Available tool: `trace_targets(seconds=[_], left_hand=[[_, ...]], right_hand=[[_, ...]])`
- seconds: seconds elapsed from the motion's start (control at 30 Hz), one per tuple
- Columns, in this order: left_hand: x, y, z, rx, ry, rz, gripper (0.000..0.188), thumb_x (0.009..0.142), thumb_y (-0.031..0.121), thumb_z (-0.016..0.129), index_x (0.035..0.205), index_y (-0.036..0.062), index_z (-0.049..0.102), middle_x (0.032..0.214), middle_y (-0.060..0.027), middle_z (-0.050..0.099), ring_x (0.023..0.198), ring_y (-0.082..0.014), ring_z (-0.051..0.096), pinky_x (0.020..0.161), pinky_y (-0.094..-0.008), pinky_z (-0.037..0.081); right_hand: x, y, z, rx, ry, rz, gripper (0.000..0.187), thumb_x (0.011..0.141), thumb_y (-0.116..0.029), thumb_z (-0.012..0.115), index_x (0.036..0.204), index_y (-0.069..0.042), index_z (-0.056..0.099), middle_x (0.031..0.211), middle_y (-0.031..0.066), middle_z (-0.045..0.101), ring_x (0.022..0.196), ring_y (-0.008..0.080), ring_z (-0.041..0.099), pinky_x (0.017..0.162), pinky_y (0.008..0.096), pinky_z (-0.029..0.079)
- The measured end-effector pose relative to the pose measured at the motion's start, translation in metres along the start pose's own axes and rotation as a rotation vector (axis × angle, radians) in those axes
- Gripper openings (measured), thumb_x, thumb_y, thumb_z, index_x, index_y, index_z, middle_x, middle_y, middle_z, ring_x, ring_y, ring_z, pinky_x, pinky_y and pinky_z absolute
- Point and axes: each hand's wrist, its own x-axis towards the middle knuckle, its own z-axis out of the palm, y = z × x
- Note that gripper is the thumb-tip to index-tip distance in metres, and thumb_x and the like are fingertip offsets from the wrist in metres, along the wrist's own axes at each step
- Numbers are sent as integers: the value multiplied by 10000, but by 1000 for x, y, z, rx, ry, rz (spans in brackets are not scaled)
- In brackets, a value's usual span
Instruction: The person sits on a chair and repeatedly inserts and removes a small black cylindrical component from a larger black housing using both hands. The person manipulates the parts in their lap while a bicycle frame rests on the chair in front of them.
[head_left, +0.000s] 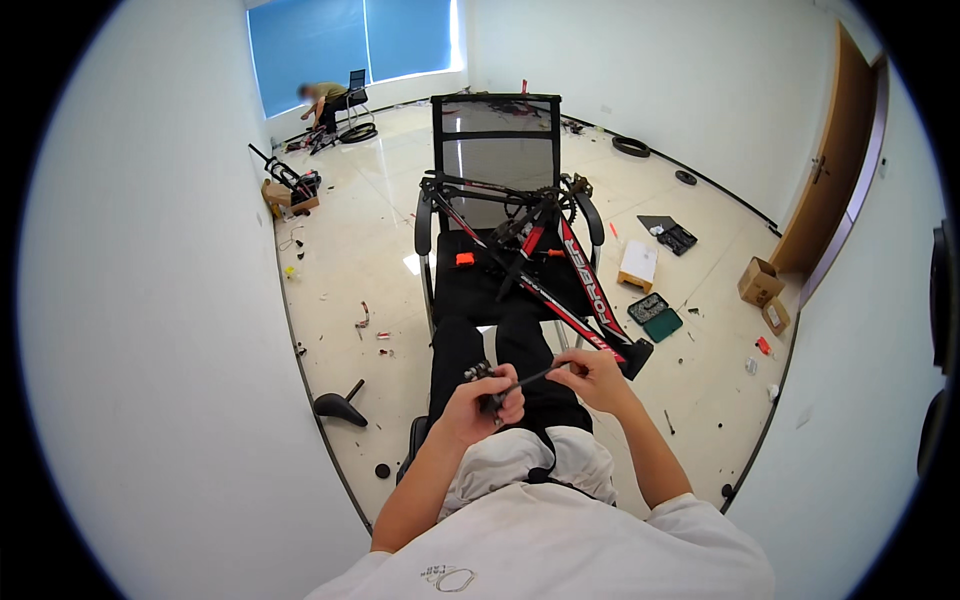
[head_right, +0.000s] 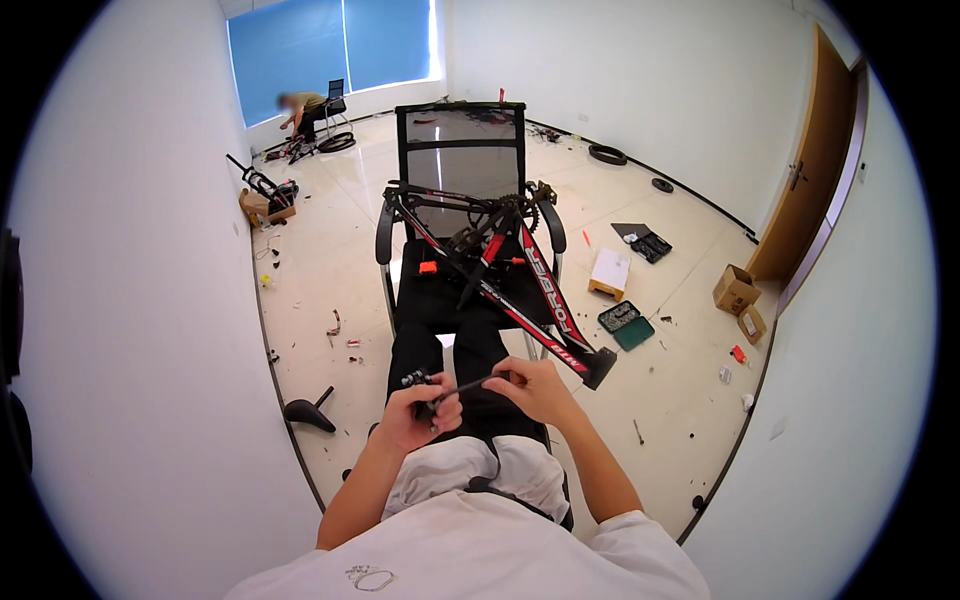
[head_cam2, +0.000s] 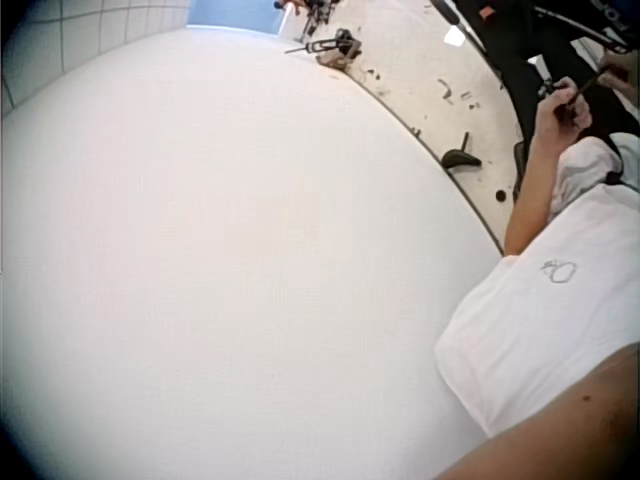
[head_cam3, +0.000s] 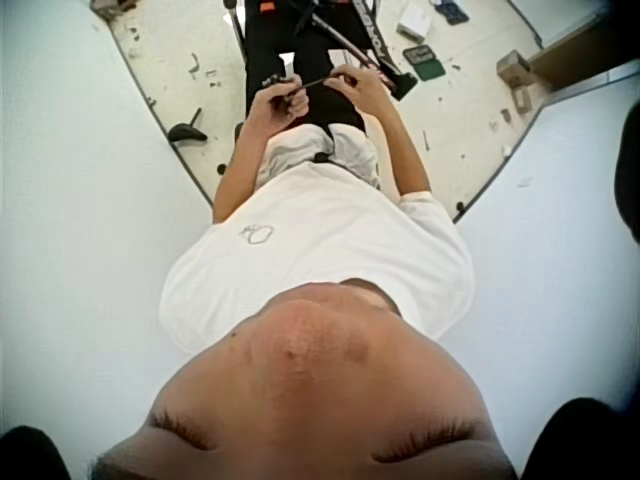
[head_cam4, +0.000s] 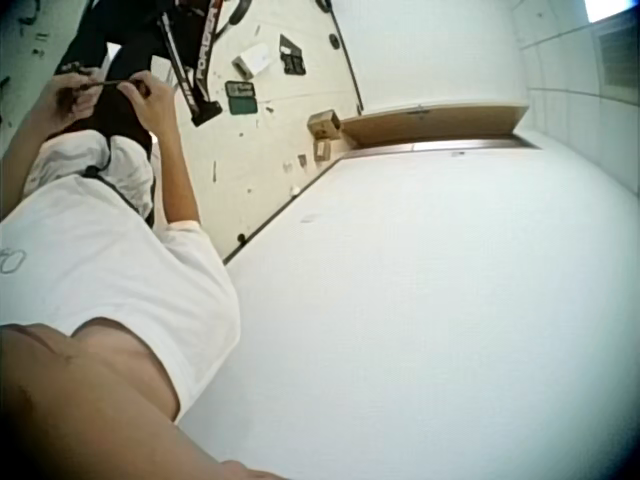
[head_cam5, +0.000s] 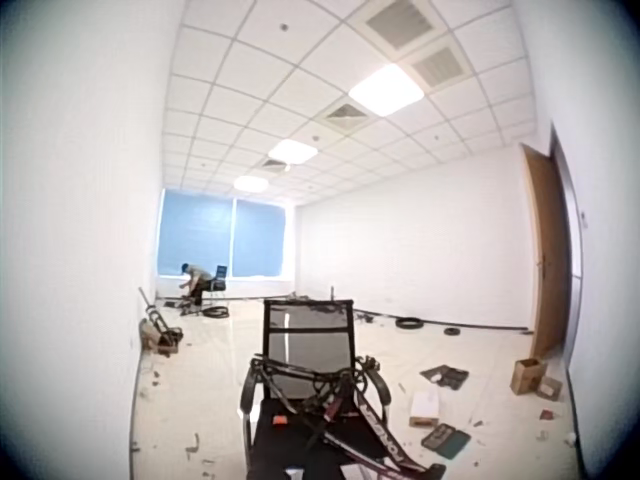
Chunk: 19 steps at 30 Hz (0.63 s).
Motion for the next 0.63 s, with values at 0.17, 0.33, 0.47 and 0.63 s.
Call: trace_targets(seconds=[0.17, 0.33, 0.47, 0.63], left_hand=[[5, 12, -18, -110, 369, 300, 146, 833, 58, 580, 728, 71, 479, 577, -47, 463, 464, -135, 397, 452, -279, 336], [5, 20, -40, 87, 597, 468, 200, 830, 71, 579, 688, 87, 439, 573, -48, 470, 469, -141, 416, 461, -286, 340], [2, 16, -25, 175, 545, 522, 199, 835, 60, 576, 705, 110, 434, 567, -48, 479, 465, -146, 427, 456, -294, 336], [7, -2, -9, 332, 324, 337, 165, 822, 32, 582, 803, 113, 439, 575, -103, 522, 481, -210, 497, 469, -311, 371]], right_hand=[[-6, 0, 45, 54, -15, 2, 299, 885, -265, 652, 771, 12, 657, 536, 111, 545, 451, 168, 492, 473, 319, 395], [-10, -12, 78, 98, -79, 67, 451, 939, -319, 567, 670, 42, 600, 523, 140, 520, 440, 213, 479, 470, 338, 392], [-7, -13, 71, 173, -102, 103, 434, 942, -314, 569, 700, 45, 598, 527, 134, 507, 446, 175, 443, 461, 336, 370], [-4, -8, 45, 79, -221, -49, 311, 944, -288, 584, 906, 3, 688, 561, 139, 535, 488, 165, 445, 505, 311, 412]])
